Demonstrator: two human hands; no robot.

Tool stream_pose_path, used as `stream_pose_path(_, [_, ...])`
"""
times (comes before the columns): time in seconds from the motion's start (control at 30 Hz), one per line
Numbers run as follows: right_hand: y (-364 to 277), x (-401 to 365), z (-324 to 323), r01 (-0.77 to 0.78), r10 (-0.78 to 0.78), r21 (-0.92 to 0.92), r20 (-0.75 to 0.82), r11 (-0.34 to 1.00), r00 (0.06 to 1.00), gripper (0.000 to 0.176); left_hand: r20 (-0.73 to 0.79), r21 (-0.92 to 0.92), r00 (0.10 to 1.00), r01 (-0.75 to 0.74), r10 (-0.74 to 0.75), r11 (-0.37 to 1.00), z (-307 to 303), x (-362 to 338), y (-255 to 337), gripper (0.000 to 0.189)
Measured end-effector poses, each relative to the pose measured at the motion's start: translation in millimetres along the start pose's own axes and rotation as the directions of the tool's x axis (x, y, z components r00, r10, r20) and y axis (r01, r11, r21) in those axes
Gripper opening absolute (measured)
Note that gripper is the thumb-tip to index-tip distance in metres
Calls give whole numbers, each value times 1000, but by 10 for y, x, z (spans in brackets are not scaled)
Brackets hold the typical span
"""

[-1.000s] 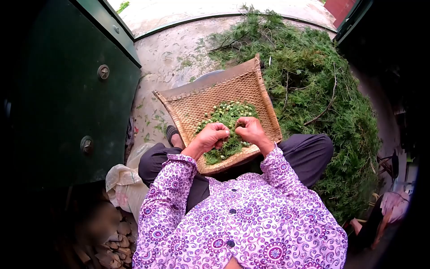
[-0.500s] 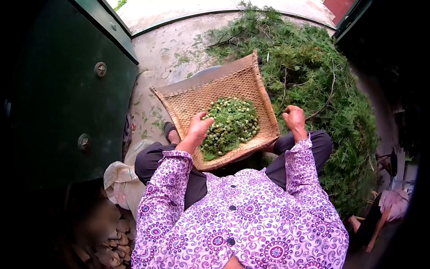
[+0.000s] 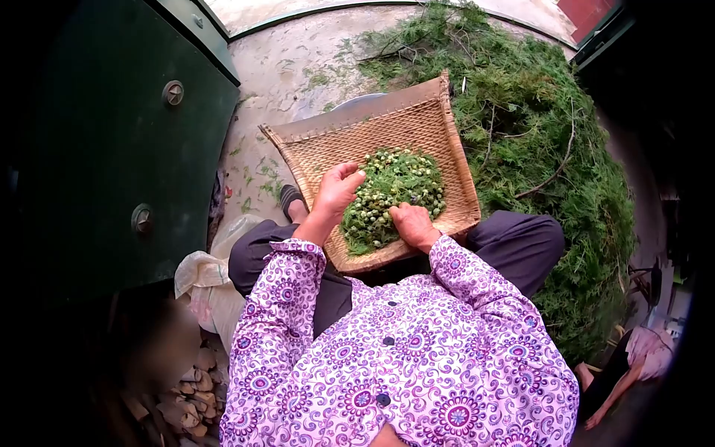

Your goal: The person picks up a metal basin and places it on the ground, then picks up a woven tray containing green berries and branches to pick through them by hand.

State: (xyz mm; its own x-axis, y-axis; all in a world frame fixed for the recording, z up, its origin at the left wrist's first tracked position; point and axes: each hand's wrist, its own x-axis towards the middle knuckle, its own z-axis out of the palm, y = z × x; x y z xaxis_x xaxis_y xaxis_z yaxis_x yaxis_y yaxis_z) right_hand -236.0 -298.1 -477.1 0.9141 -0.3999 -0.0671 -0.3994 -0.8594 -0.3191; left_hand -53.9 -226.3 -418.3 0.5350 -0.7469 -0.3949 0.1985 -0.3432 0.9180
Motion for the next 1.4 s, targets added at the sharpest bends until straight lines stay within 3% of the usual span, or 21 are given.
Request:
stream_pose_path(0.07, [83, -26, -101, -26, 34, 93, -88, 995, 996, 5, 12, -23, 1000, -3, 3, 1000, 3, -46, 49, 42])
stream_pose_path(0.13, [88, -48, -238, 6, -2, 103, -38, 995, 999, 6, 11, -55, 1000, 6, -6, 998, 2, -105, 138, 50])
stream_pose_path(0.23, [-32, -61, -210, 195, -201, 48, 162, 980, 966, 5, 11, -17, 1000, -19, 19, 1000, 31, -97, 108, 48])
stream_pose_path(0.33, [-264, -6, -96, 270, -273, 40, 183, 962, 944, 9, 38, 21, 999, -34, 34, 999, 51, -74, 59, 41])
stream_pose_path(0.37, [-231, 4, 100, 309, -314, 69, 70, 948, 947, 12, 36, 23, 999, -34, 33, 999, 51, -78, 53, 41])
stream_pose_path(0.53, [-217, 105, 28, 232, -236, 45, 246, 972, 940, 13, 52, -50, 999, -9, 11, 999, 5, -90, 85, 40])
stream_pose_path(0.6, [-196, 123, -77, 146, -144, -1, 167, 989, 975, 9, 43, -37, 999, -16, 17, 999, -34, -80, 76, 39])
stream_pose_path(0.67, [-193, 176, -129, 55, -59, 77, 55, 996, 997, 6, 52, -30, 998, -38, 40, 999, -53, -104, 102, 39])
stream_pose_path(0.73, [-311, 213, -247, 165, -171, 108, 47, 980, 984, 6, 21, -68, 999, -41, 42, 997, -37, -142, 153, 44])
stream_pose_path(0.83, [-519, 232, -55, 330, -344, 96, 256, 939, 903, 7, 17, -88, 999, -37, 39, 995, -33, -152, 194, 44])
stream_pose_path(0.87, [-523, 225, 174, 381, -405, 145, 225, 913, 886, 7, 18, -86, 999, -40, 42, 996, -29, -157, 196, 44])
stream_pose_path(1.07, [-712, 258, 645, 411, -398, -21, 215, 911, 892, 12, 18, -103, 999, -26, 28, 994, -53, -171, 221, 44])
stream_pose_path(1.13, [-621, 309, 525, 433, -400, -30, 330, 901, 855, 14, 15, -99, 999, -36, 38, 994, -68, -159, 249, 44])
stream_pose_path(1.17, [-571, 274, 381, 372, -394, 136, 214, 918, 894, 13, 16, -100, 999, -42, 44, 994, -75, -168, 256, 44])
stream_pose_path(1.2, [-549, 287, 280, 301, -341, 186, 240, 935, 909, 12, 16, -103, 999, -45, 47, 994, -85, -187, 262, 44])
stream_pose_path(1.3, [-444, 339, 95, 179, -186, 65, 133, 982, 973, 10, 19, -81, 998, -61, 62, 995, -101, -180, 229, 41])
stream_pose_path(1.4, [-454, 438, -32, 216, -208, -12, 211, 976, 955, 9, 30, -56, 996, -86, 88, 995, -78, -154, 191, 38])
